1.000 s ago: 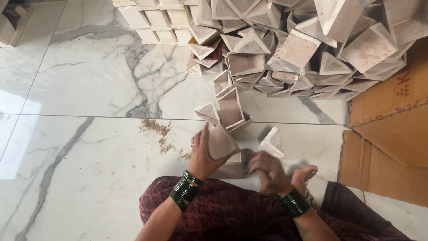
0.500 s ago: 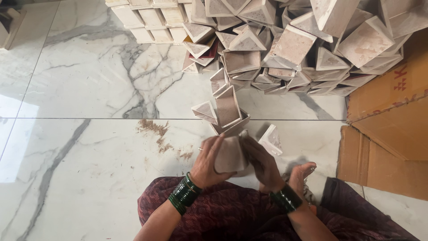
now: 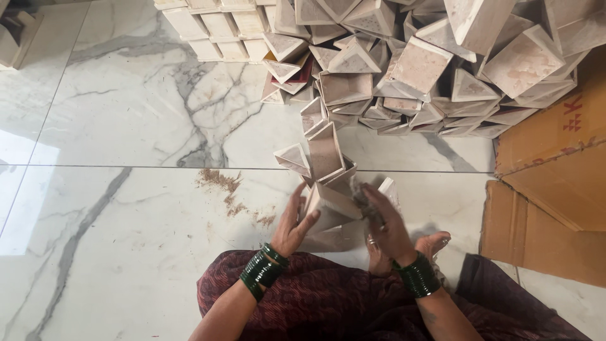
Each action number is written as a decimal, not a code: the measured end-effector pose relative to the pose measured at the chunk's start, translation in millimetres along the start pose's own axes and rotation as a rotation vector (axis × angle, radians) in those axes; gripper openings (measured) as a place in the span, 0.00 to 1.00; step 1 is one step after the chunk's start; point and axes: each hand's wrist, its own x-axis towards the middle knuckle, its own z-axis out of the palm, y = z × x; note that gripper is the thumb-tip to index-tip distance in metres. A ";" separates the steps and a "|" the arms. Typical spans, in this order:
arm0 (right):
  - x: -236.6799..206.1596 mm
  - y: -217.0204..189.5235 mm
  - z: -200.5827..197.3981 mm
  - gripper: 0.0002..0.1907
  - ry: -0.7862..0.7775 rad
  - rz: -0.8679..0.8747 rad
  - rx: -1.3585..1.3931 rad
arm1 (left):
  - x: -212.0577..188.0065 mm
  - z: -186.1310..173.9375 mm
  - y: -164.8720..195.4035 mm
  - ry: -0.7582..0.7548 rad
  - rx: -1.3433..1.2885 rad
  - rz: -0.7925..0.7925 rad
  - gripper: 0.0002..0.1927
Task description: The person sits on the floor next to a large pile of pyramid-shaped plaster molds and wipes each mold inside and out with a cloth, one at a time. Wiped molds are placed back onto the pile or into a cardboard box beside them.
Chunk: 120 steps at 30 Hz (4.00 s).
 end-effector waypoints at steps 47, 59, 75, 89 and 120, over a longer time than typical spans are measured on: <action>-1.8 26.2 15.1 0.25 0.080 -0.177 -0.539 | 0.3 18.4 4.4 -0.146 0.499 0.115 0.64; -13.9 52.5 -38.7 0.19 0.387 0.543 0.420 | 9.7 14.2 -19.9 -0.115 -0.045 -0.048 0.49; -35.6 24.0 45.4 0.23 0.044 0.701 1.027 | 2.5 24.9 -16.1 -0.320 0.177 0.177 0.68; -48.5 39.2 35.5 0.27 0.004 0.879 1.068 | 2.0 25.1 1.6 -0.297 0.331 0.324 0.69; -12.6 27.2 -24.3 0.31 0.209 0.559 0.698 | 17.3 8.3 -54.1 -0.360 -0.750 -0.301 0.46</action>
